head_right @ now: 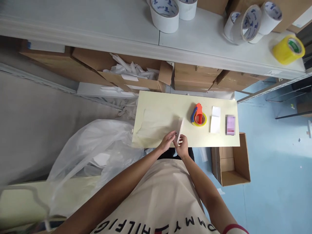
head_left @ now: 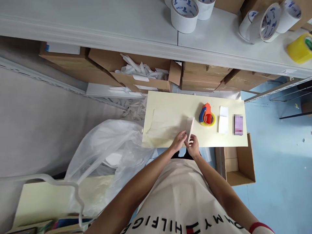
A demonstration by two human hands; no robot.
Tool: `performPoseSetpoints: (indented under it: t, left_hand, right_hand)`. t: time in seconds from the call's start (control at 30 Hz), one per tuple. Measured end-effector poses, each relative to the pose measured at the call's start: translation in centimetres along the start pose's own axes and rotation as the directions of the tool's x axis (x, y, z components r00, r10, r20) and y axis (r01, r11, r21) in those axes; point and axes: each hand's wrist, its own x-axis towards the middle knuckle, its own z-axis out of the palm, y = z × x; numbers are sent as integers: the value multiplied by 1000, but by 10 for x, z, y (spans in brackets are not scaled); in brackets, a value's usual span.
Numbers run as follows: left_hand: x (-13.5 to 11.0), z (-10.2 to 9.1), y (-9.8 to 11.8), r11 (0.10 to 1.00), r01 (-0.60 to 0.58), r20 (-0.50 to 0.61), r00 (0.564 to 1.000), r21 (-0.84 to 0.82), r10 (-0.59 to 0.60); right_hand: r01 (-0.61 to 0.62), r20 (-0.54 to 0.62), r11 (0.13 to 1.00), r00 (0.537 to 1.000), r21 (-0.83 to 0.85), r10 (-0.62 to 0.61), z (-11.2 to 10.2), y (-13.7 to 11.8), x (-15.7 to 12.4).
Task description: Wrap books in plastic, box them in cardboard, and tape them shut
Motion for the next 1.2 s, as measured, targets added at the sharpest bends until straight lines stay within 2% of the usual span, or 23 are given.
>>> performPoseSetpoints:
  t: [0.1,0.17,0.27,0.37,0.43,0.5,0.67,0.77,0.87,0.97,1.1,1.2]
  left_hand:
    - [-3,-9,7,999,17,2,1000,30,-18]
    - [-2,-21,8,984,55,-88,995,171,-40]
    - [4,-44,4,931,131,-248,968,340,-45]
    - [11,-58,-4,903,178,-319,947,391,-48]
    - [14,-56,-9,875,193,-329,943,444,-41]
    - [13,-43,-14,855,185,-299,954,485,-36]
    - [4,-6,-23,837,98,-204,979,539,17]
    - [1,-1,-25,821,20,-136,988,570,70]
    - [1,-6,-24,830,-18,-68,995,557,68]
    - [2,-9,-21,855,12,-80,996,519,35]
    - [5,-5,-14,969,97,-48,995,227,-89]
    - [4,-4,-7,991,97,-9,995,96,-97]
  right_hand:
    - [96,132,995,987,-28,-91,11,-6,2]
    - [128,209,991,971,-42,-117,14,-6,6]
    - [100,203,992,976,-73,-84,16,0,13]
    - [-19,160,998,987,-62,29,15,10,18]
    - [-122,153,992,980,-18,123,11,17,20]
    - [-195,137,980,973,42,188,5,23,21]
    - [-272,-29,952,960,139,278,-21,34,23]
    - [-313,-73,939,943,141,325,-29,36,26]
    - [-319,-19,930,945,183,328,-27,33,30]
    - [-313,17,929,949,197,316,-26,25,33]
    - [-220,71,957,975,190,210,-27,7,34]
    - [-146,148,976,981,164,122,-18,-7,31]
